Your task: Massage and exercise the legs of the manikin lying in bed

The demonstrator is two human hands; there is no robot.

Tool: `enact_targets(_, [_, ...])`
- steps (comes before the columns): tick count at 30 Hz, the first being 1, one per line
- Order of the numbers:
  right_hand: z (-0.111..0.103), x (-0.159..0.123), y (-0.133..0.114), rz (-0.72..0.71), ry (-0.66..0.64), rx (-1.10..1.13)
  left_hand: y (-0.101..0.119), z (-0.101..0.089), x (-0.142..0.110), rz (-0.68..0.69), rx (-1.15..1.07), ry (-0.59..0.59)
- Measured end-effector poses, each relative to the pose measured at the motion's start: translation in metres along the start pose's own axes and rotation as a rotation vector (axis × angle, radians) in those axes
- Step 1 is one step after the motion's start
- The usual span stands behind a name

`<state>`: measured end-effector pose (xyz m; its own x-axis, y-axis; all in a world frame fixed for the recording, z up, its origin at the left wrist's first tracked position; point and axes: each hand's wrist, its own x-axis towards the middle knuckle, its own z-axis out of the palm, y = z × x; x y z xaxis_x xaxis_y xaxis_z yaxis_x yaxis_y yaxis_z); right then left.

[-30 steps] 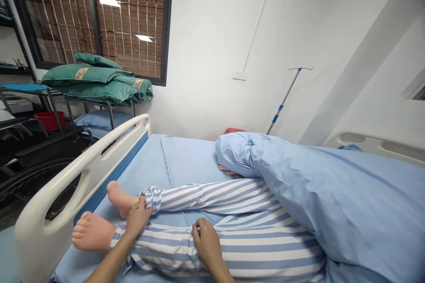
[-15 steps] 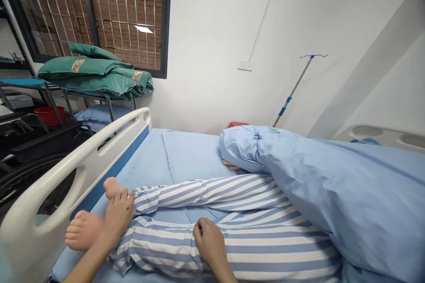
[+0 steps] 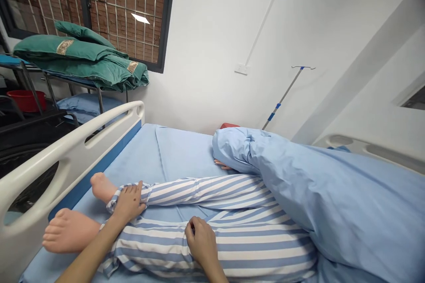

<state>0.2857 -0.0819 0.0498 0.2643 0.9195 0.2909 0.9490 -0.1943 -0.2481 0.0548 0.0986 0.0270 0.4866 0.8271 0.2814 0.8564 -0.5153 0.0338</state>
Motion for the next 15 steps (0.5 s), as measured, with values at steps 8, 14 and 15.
enact_targets(8, [0.000, 0.010, -0.001, -0.015, -0.118, 0.145, 0.005, -0.014, 0.009, -0.028, 0.007, -0.142])
enact_targets(14, [0.000, 0.049, -0.050, -0.162, -0.188, 0.277, 0.007, -0.025, 0.002, -0.143, -0.078, -0.174])
enact_targets(15, [0.001, 0.058, -0.065, -0.187, -0.188, 0.297, 0.005, -0.027, -0.003, -0.192, -0.114, -0.164])
